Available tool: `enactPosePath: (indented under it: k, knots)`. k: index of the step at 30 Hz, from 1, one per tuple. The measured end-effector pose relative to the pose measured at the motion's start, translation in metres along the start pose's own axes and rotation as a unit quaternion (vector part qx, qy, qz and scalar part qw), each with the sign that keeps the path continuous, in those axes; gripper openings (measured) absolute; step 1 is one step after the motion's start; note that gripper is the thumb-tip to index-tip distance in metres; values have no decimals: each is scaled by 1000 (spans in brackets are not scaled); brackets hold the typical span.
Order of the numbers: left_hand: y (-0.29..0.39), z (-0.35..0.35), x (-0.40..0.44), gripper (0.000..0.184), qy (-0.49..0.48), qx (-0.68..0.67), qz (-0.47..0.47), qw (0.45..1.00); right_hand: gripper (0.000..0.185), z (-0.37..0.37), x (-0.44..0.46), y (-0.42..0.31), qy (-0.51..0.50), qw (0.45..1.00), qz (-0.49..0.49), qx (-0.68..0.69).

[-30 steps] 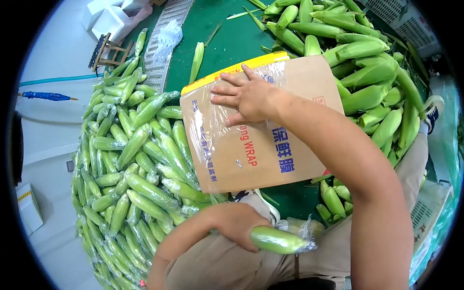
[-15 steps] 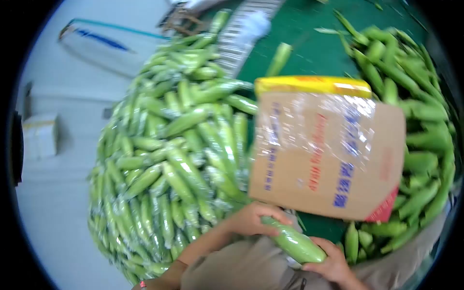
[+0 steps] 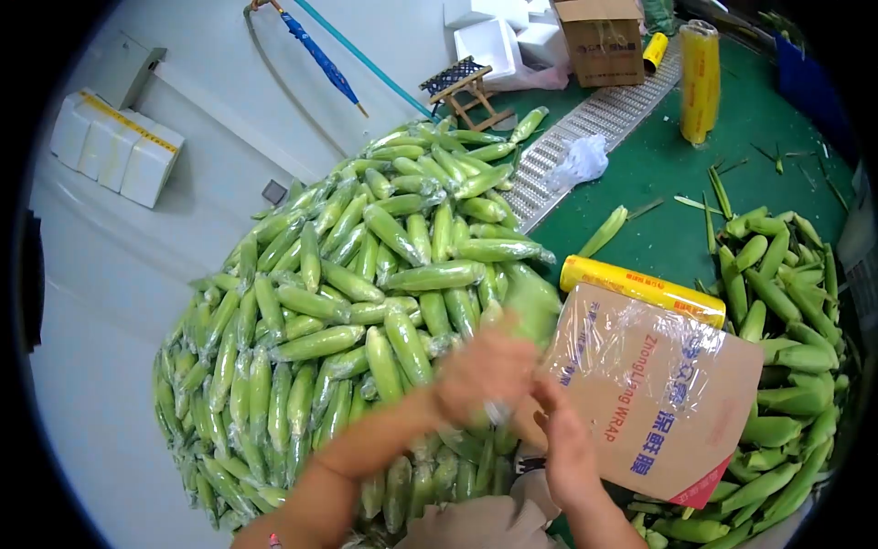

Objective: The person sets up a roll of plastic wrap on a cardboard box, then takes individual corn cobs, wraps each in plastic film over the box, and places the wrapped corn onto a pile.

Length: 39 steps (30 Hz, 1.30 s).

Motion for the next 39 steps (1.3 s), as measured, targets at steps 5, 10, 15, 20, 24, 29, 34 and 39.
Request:
enactPosePath:
  k: [5,10,15,20,24,29,34,39]
  knots:
    - [-170,-255,-5,47,-79,465,-83,878,31,-58,-55,26,-63,954,95,-277]
    - [-123,-200,-25,59,42,425,-233,874,45,-120,-77,32,31,764,-143,-628]
    - [-13,52,-143,41,18,58,-410,910,76,-116,-13,24,-108,711,-225,-657]
    - [24,112,-142,35,109,-60,-370,921,66,-133,-25,73,-266,643,-313,-646]
    - [12,106,-90,40,35,-3,-264,964,47,-171,-160,100,-435,720,-93,-532]
    - [7,174,-38,53,-200,139,-171,955,21,-239,-213,41,-160,686,-40,-708]
    - [5,213,-36,64,-326,208,-312,868,24,-370,-239,-19,254,419,96,-866]
    - [27,195,-43,68,-340,244,-309,854,29,-440,-223,-26,117,371,19,-921]
Point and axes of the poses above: each hand's wrist, its own x-axis towards the middle knuckle, its own z-axis out of the palm, y = z × x, the point moved 3 cm from there along x, towards the middle knuckle, and after that the axes turned 8 degrees about -x, right-handed, at the moved point
